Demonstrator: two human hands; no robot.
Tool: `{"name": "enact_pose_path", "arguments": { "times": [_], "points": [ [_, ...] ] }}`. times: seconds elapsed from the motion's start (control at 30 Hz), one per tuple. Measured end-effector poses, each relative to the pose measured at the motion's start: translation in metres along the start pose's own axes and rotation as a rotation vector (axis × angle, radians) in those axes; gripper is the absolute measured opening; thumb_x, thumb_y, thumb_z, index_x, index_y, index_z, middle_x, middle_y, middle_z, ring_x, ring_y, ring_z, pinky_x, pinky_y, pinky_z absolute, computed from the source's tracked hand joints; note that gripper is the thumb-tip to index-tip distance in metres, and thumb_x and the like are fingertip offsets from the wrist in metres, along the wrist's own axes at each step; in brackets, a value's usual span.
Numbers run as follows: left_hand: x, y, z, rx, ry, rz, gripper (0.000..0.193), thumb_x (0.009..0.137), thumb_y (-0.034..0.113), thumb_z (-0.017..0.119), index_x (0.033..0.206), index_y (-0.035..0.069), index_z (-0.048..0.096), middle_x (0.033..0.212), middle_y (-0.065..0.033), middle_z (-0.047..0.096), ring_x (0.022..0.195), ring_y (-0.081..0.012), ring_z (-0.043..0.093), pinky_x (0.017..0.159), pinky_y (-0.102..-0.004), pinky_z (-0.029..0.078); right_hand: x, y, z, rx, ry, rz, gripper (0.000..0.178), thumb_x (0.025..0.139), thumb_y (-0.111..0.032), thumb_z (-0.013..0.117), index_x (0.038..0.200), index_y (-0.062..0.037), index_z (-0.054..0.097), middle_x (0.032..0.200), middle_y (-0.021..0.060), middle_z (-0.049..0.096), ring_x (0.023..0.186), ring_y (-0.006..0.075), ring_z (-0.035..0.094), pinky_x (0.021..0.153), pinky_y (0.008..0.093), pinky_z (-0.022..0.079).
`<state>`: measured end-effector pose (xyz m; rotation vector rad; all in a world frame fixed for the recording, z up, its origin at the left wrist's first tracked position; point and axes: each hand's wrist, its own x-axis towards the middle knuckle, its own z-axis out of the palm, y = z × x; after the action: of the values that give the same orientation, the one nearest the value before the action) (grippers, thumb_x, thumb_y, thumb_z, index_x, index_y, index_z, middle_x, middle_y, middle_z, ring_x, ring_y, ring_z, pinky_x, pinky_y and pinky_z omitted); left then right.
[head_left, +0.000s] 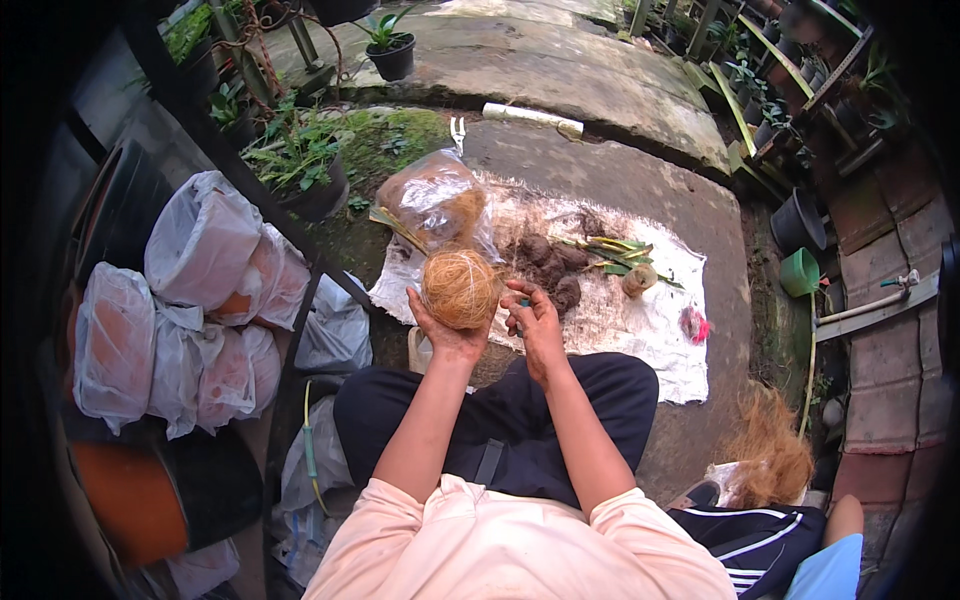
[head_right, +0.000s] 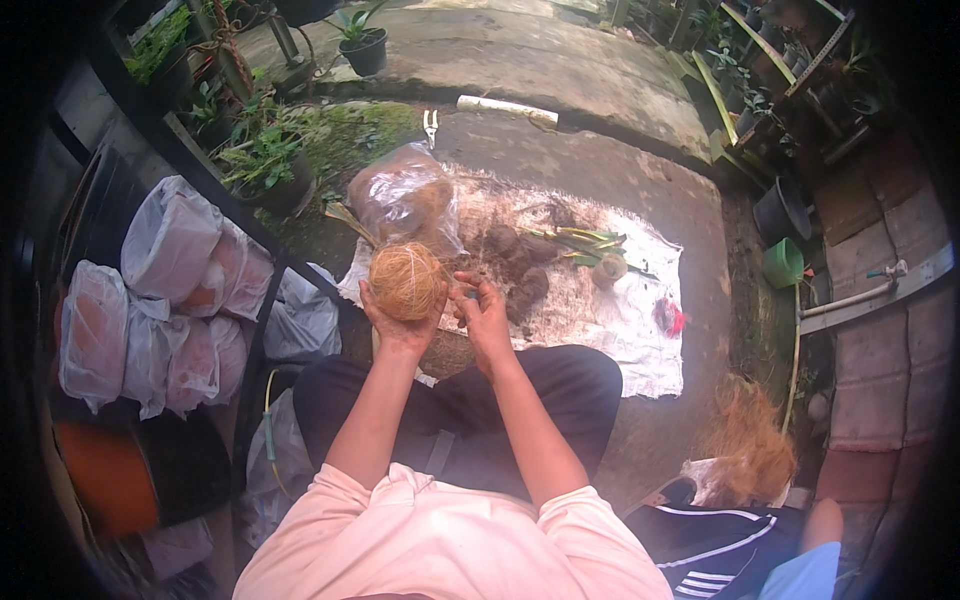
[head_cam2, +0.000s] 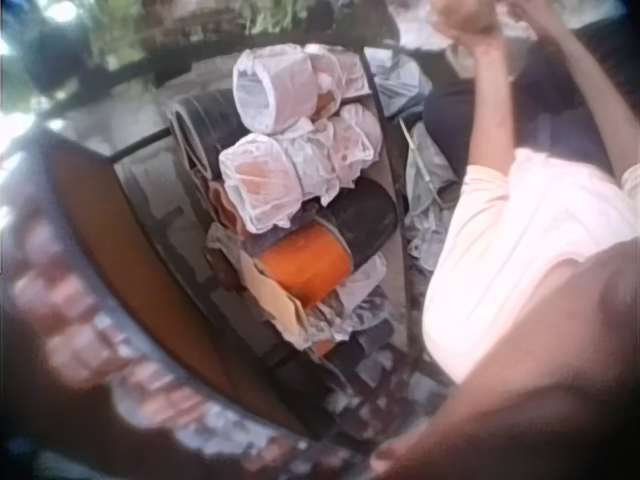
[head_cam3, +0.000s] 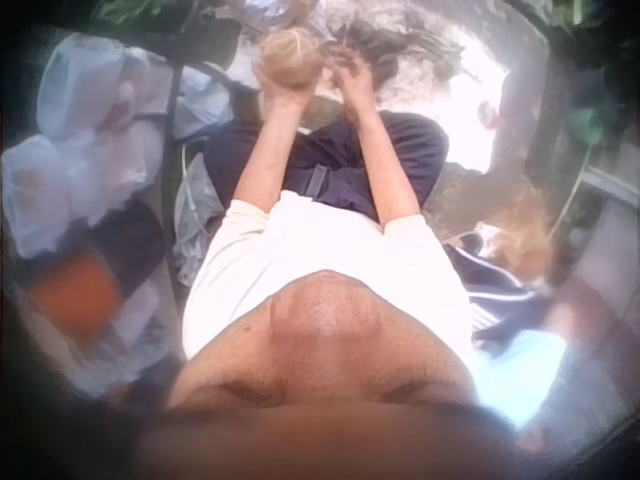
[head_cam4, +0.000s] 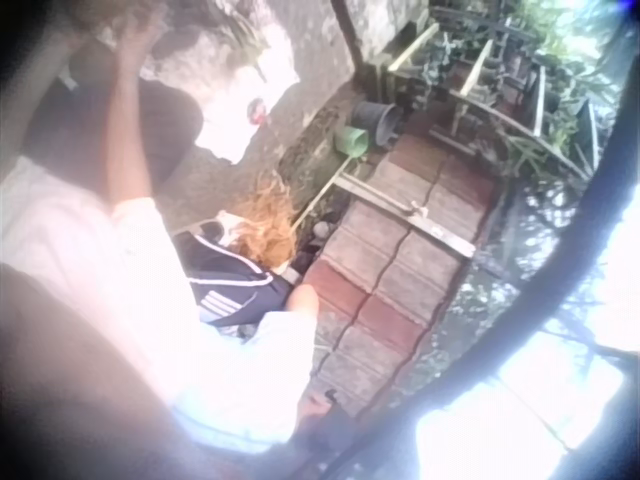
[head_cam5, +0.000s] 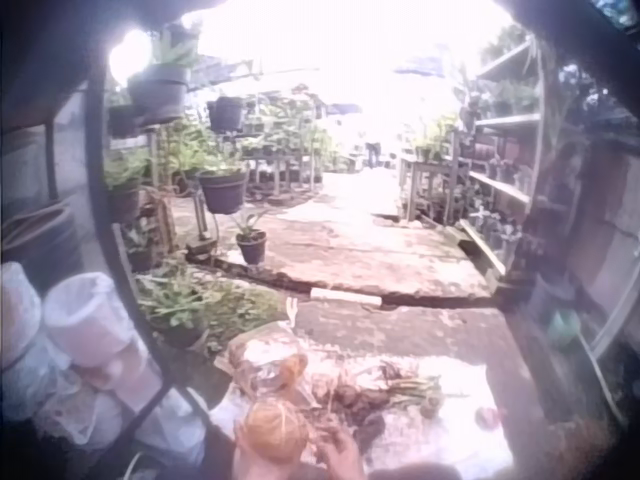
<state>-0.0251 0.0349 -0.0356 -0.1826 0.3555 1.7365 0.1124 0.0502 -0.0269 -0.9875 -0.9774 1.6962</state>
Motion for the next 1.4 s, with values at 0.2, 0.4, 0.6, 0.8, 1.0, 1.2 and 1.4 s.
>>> {"name": "enact_pose_path", "arguments": {
  "times": [0.2,0.4,0.6,0.8,1.0,1.2,1.4],
  "points": [
    [-0.004,0.000,0.004,-0.009,0.020,0.011,0.087,0.085,0.080,0.033,0.140,0.013,0.046,0.132,-0.0162,0.053,0.118,-0.0347,0.055,0.090,-0.0549,0.052,-0.005,-0.007,0.003,0.066,-0.027,0.064,0.025,0.095,-0.014,0.063,0.119,-0.0056,0.059,0.075,0.0007,0.060,0.060,0.0064,0.053,0.055,0.0208,0.041],
    [0.007,0.001,0.000,0.049,0.087,0.095,0.081,0.090,0.076,0.039,0.140,0.013,0.044,0.132,-0.0119,0.054,0.112,-0.0315,0.060,0.086,-0.0507,0.055,-0.012,-0.005,0.005,0.000,-0.062,0.077,0.014,0.094,-0.009,0.060,0.106,-0.0052,0.063,0.070,0.0003,0.059,0.058,0.0066,0.051,0.053,0.0211,0.040],
    [-0.001,-0.003,0.014,0.082,0.118,0.052,0.083,0.091,0.076,0.034,0.141,0.010,0.043,0.130,-0.0192,0.053,0.118,-0.0388,0.056,0.090,-0.0540,0.053,-0.019,0.001,-0.007,-0.169,-0.111,0.143,0.011,0.091,-0.005,0.056,0.098,-0.0052,0.065,0.069,-0.0011,0.057,0.059,0.0064,0.049,0.055,0.0212,0.039],
    [-0.005,0.000,0.006,0.051,0.084,-0.028,0.104,0.077,0.089,0.041,0.147,0.012,0.034,0.133,-0.0206,0.051,0.114,-0.0409,0.059,0.090,-0.0537,0.055,-0.029,0.009,-0.016,-0.242,-0.249,0.192,0.015,0.087,-0.005,0.053,0.094,-0.0042,0.065,0.068,-0.0026,0.052,0.061,0.0062,0.044,0.057,0.0235,0.037],
    [-0.004,0.000,0.007,0.020,0.114,-0.031,0.106,0.076,0.089,0.042,0.149,0.013,0.030,0.137,-0.0239,0.045,0.114,-0.0471,0.057,0.092,-0.0579,0.052,-0.039,0.011,-0.017,-0.313,-0.356,0.183,0.020,0.083,-0.007,0.051,0.095,-0.0017,0.065,0.067,-0.0019,0.050,0.059,0.0069,0.044,0.055,0.0244,0.038],
    [-0.004,0.002,0.005,-0.060,0.120,-0.081,0.102,0.078,0.087,0.043,0.148,0.014,0.031,0.136,-0.0223,0.047,0.116,-0.0461,0.057,0.094,-0.0591,0.051,-0.040,0.010,-0.018,-0.334,-0.354,0.200,0.021,0.081,-0.007,0.050,0.093,-0.0017,0.066,0.067,-0.0014,0.052,0.060,0.0071,0.047,0.055,0.0247,0.040],
    [-0.003,0.006,-0.003,-0.114,-0.002,-0.099,0.100,0.076,0.088,0.043,0.147,0.018,0.036,0.134,-0.0174,0.051,0.116,-0.0436,0.058,0.098,-0.0628,0.046,-0.043,0.016,-0.023,-0.379,-0.346,0.159,0.018,0.082,-0.006,0.051,0.091,-0.0019,0.066,0.068,-0.0007,0.054,0.060,0.0072,0.048,0.056,0.0251,0.041]
  ]
}}
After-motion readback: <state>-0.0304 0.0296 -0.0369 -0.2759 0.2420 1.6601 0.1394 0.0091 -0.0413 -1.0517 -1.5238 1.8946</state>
